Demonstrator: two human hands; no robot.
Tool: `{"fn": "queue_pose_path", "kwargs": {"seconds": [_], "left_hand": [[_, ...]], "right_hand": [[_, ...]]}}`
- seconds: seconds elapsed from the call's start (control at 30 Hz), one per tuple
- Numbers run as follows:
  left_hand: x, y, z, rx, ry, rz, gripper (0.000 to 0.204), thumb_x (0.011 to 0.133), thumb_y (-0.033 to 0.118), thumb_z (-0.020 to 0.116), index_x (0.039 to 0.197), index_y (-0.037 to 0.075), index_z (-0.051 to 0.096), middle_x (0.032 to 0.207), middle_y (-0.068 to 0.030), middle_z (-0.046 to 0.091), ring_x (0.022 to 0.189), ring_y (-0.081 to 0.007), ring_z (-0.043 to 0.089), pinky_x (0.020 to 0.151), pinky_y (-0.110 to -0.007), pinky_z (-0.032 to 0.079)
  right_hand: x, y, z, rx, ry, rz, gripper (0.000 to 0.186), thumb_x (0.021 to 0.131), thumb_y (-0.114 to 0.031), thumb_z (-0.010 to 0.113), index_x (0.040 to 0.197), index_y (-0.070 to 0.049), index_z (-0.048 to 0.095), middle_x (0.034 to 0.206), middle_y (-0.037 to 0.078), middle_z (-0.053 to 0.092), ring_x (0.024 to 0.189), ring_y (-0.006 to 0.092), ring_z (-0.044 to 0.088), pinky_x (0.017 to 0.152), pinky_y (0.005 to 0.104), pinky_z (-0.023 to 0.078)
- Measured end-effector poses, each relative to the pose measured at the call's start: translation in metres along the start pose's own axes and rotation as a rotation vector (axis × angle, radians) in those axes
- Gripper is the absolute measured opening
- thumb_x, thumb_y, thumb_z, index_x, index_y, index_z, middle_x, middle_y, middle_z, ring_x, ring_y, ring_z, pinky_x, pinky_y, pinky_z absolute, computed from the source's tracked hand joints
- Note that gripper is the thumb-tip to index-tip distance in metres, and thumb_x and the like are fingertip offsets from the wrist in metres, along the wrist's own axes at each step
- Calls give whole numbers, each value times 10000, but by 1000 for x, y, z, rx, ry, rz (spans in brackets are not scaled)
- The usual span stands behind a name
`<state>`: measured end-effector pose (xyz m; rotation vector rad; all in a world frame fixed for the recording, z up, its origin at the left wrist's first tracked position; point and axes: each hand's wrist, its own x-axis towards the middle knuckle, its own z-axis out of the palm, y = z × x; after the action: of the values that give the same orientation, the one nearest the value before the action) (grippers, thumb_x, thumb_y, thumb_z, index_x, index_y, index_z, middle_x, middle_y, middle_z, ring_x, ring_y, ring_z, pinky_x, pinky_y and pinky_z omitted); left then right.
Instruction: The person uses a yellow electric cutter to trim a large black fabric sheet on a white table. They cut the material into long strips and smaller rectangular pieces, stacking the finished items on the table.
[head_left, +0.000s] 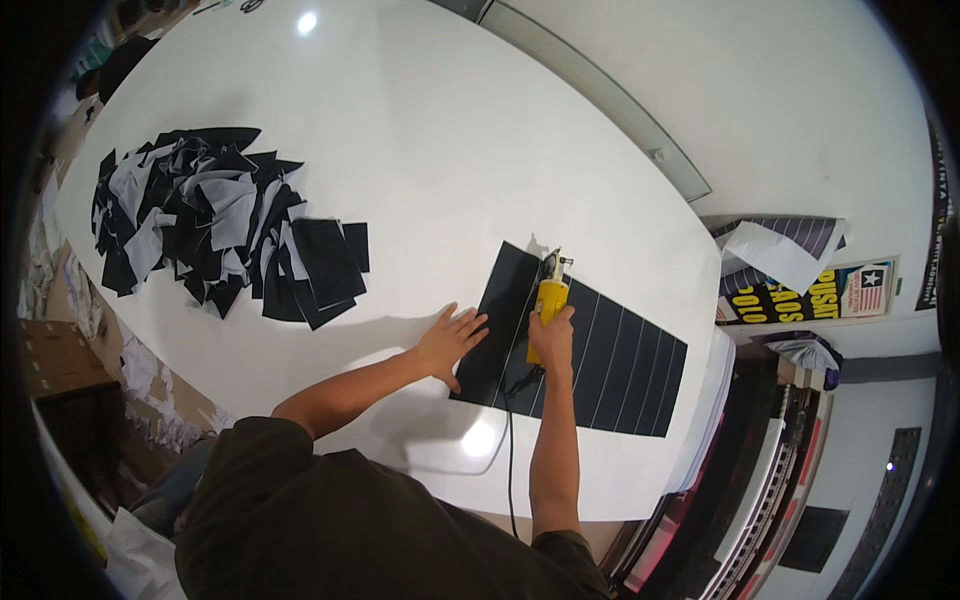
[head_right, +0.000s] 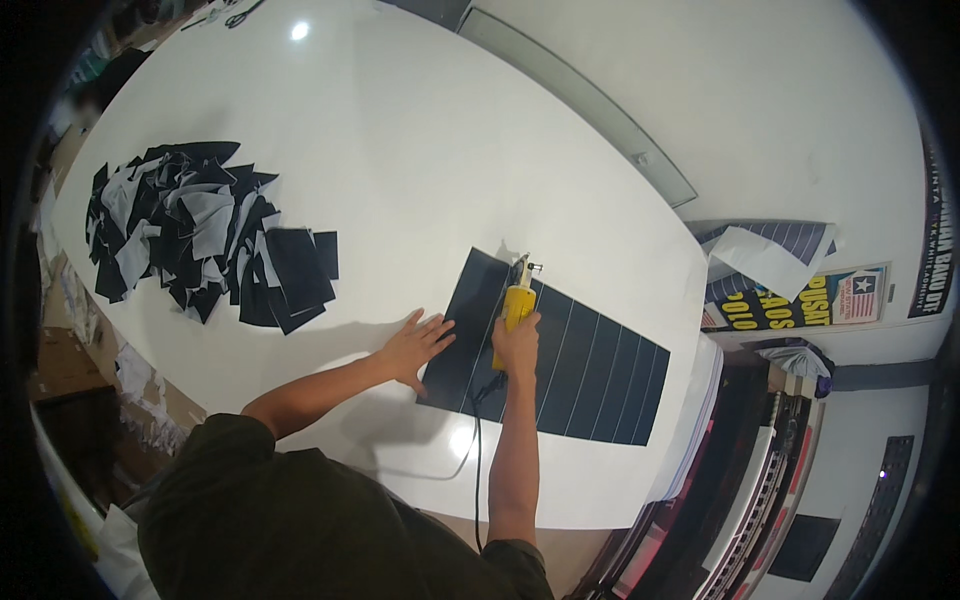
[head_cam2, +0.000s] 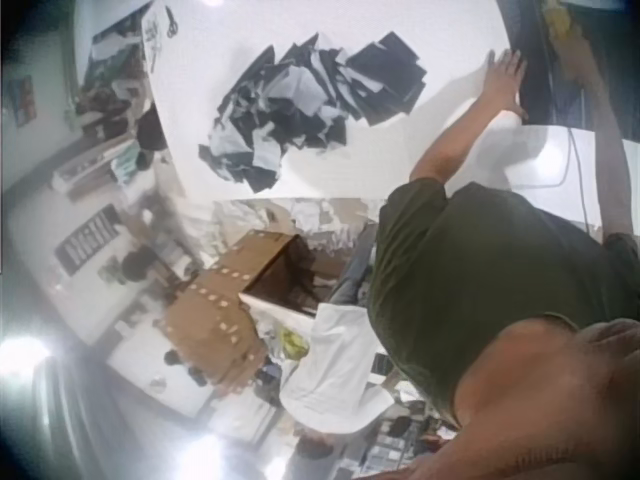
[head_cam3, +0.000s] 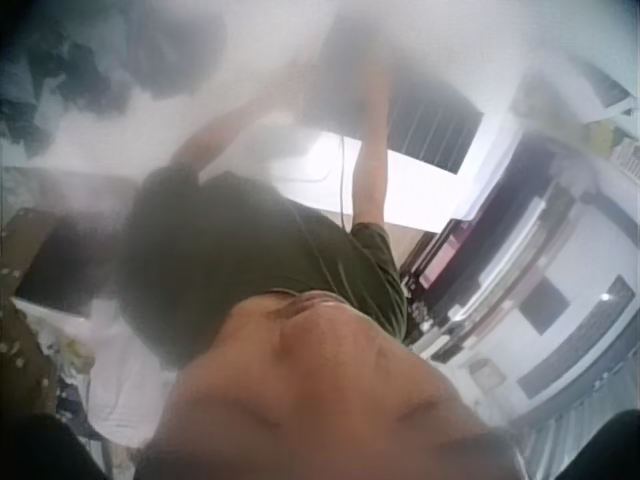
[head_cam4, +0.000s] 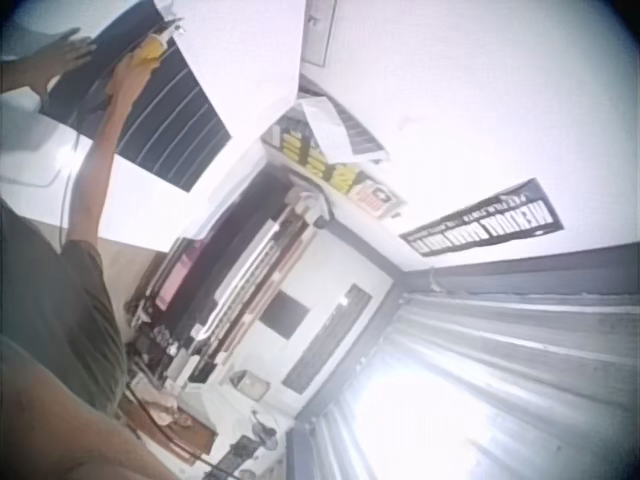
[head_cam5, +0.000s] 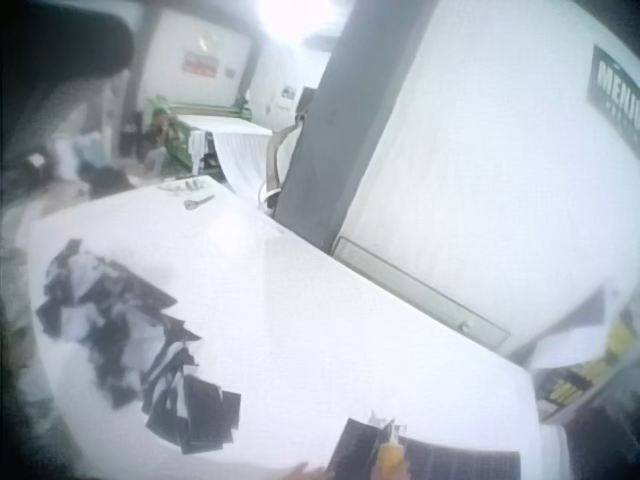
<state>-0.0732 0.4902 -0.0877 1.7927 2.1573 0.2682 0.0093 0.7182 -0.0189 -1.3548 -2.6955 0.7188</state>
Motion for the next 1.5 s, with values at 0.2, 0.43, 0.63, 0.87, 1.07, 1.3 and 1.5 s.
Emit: {"fn": "queue_pose_path", "kwargs": {"seconds": [0.2, 0.43, 0.63, 0.87, 1.07, 1.3, 1.5], "left_hand": [[6, 0, 3, 46, 27, 42, 1385, 543, 759, 856, 1630, 78, 333, 1721, -164, 232, 1599, -346, 184, 1247, -666, 119], [-80, -94, -115, 352, -465, -711, 902, 843, 598, 724, 1563, 111, 482, 1655, -154, 398, 1530, -419, 322, 1176, -756, 184], [48, -43, -35, 406, -105, -479, 540, 935, 350, 671, 1359, 16, 656, 1430, -220, 614, 1400, -422, 496, 1216, -630, 257], [87, 79, 24, 99, -3, 34, 1252, 732, 852, 671, 1644, 77, 305, 1729, -194, 190, 1601, -394, 145, 1260, -657, 101], [43, 39, 22, 97, -41, 63, 1338, 666, 893, 693, 1665, 112, 265, 1745, -170, 151, 1620, -365, 81, 1264, -665, 57], [26, 24, 19, 96, -18, 55, 1366, 649, 882, 712, 1666, 102, 241, 1747, -160, 144, 1622, -348, 84, 1275, -638, 49], [27, 25, 15, 55, -49, 48, 1353, 657, 838, 748, 1666, 98, 234, 1747, -159, 148, 1623, -342, 84, 1280, -625, 32]], "right_hand": [[44, -1, -9, 23, 19, 42, 632, 909, -369, 720, 1266, 47, 405, 1125, 372, 680, 1031, 531, 700, 872, 547, 582], [-61, 23, -62, 209, 66, 151, 636, 924, -359, 711, 1311, 62, 434, 1060, 348, 706, 1007, 495, 723, 850, 498, 586], [-199, 90, -76, 178, 112, 230, 609, 940, -317, 721, 1317, 64, 432, 1033, 359, 696, 943, 493, 731, 796, 503, 586], [-317, 134, -56, 62, 63, 270, 627, 932, -267, 731, 1345, 81, 414, 1012, 402, 673, 946, 569, 682, 798, 564, 570], [-376, 127, -30, 97, -55, 275, 626, 932, -239, 732, 1355, 80, 398, 1071, 395, 657, 965, 573, 670, 806, 569, 563], [-356, 107, -11, 89, -87, 188, 582, 945, -206, 711, 1313, 92, 373, 1035, 402, 635, 913, 592, 650, 763, 587, 545], [-331, 101, -7, 118, -34, 117, 546, 947, -180, 708, 1275, 93, 368, 1000, 417, 620, 889, 598, 641, 741, 586, 541]]}}
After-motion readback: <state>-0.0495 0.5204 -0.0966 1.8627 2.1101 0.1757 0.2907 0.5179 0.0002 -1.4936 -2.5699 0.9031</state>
